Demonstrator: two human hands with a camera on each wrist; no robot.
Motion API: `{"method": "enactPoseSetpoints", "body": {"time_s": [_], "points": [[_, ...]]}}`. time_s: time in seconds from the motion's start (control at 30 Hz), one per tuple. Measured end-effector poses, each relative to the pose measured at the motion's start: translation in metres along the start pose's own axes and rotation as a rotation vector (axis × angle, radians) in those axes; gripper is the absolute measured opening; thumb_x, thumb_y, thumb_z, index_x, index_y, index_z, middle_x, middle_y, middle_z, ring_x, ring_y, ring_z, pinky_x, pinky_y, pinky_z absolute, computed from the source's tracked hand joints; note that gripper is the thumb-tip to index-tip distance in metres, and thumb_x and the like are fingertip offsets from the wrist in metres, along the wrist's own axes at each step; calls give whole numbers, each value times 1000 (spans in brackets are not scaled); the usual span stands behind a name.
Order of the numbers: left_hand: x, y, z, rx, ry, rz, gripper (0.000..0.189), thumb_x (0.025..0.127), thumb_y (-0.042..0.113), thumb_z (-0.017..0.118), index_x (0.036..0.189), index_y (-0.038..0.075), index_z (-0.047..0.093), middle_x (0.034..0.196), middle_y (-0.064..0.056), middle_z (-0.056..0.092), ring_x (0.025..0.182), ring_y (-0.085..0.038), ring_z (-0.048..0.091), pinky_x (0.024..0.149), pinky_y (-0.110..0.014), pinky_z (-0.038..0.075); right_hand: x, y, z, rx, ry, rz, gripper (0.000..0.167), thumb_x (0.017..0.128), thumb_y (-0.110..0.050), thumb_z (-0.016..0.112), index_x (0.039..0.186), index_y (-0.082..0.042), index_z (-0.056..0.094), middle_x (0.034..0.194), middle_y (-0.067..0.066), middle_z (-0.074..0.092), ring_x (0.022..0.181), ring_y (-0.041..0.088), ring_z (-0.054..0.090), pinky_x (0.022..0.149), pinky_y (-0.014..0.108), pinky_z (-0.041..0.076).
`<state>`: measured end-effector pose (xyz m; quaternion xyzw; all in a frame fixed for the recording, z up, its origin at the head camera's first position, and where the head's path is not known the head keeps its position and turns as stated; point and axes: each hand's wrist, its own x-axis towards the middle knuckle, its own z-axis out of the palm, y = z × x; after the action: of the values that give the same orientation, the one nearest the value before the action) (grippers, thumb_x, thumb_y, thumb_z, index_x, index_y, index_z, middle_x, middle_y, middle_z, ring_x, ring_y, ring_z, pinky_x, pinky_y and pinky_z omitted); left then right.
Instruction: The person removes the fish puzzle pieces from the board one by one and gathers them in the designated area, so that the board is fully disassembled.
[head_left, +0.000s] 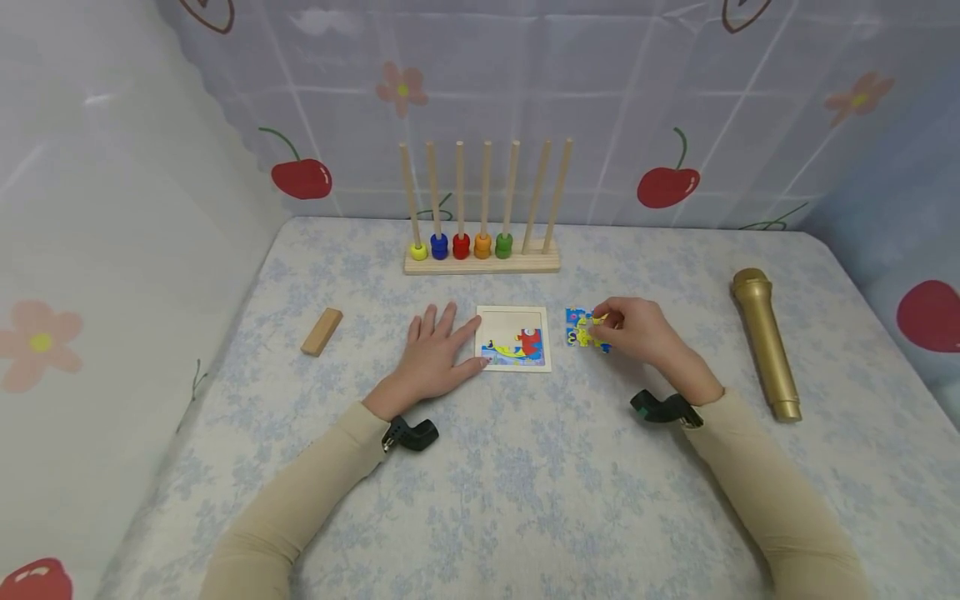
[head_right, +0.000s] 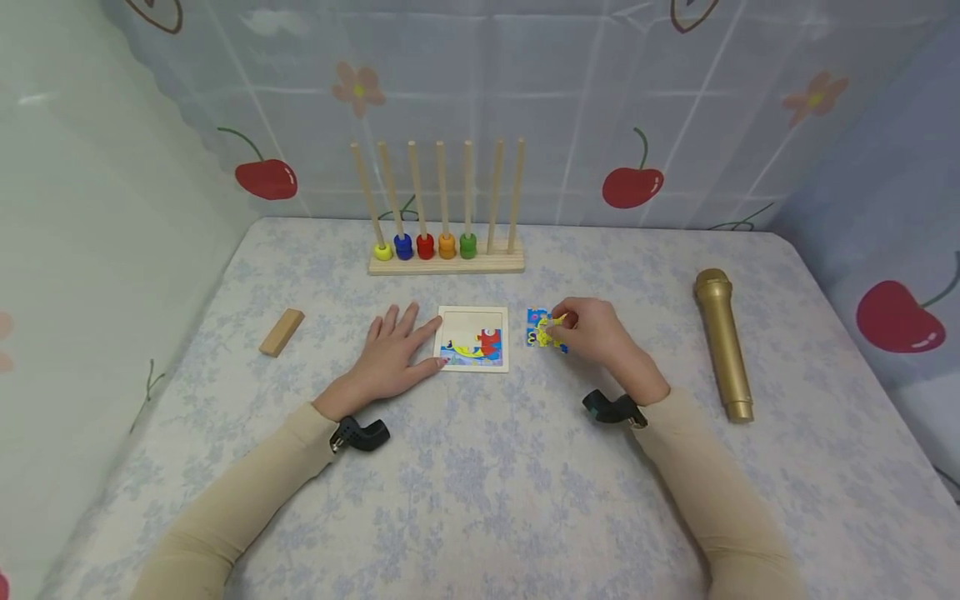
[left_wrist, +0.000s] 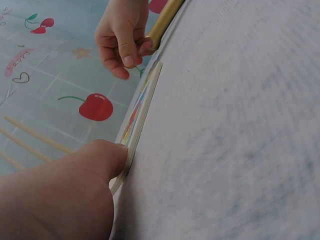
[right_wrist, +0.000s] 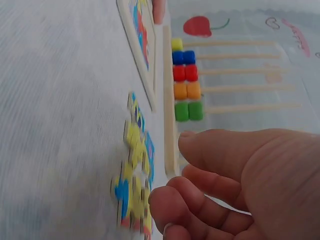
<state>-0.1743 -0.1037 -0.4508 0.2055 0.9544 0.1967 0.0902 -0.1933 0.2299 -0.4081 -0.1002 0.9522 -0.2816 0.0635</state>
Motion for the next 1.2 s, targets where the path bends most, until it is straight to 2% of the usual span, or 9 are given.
{"method": "enactPoseSetpoints", "body": {"time_s": [0.17,0.43,0.57,0.73,1.2], "points": [[0,0,0,-6,3,1,74,99,56,53,162,23,32,172,-20,10,158,-47,-2,124,-66,3,10,-17,12,-19,-41,-122,30,91,-13,73,117,2,71,93,15,70,69,19,58,59,27,47],[2,1,2,-9,3,-1,73,99,57,52,161,24,33,172,-19,11,158,-47,-2,124,-66,4,25,-50,31,-41,-151,-197,37,90,-14,76,124,0,70,106,17,71,73,19,60,70,31,51],[2,0,2,-4,0,-4,73,99,57,52,161,24,33,172,-20,11,158,-47,-2,124,-67,4,28,-59,38,-64,-192,-191,40,91,-16,77,127,-1,70,110,16,71,77,19,60,76,34,52],[2,0,1,3,-7,-8,74,99,57,52,162,24,32,172,-20,10,158,-47,-2,124,-67,4,29,-61,41,-79,-215,-166,41,91,-14,76,129,-1,68,111,14,70,79,20,58,77,33,53],[2,-1,0,20,-10,-5,73,100,57,51,162,24,32,171,-21,11,158,-49,0,124,-67,5,29,-59,46,-87,-179,-218,35,90,-10,76,123,1,71,105,16,69,78,19,60,73,33,52]]}}
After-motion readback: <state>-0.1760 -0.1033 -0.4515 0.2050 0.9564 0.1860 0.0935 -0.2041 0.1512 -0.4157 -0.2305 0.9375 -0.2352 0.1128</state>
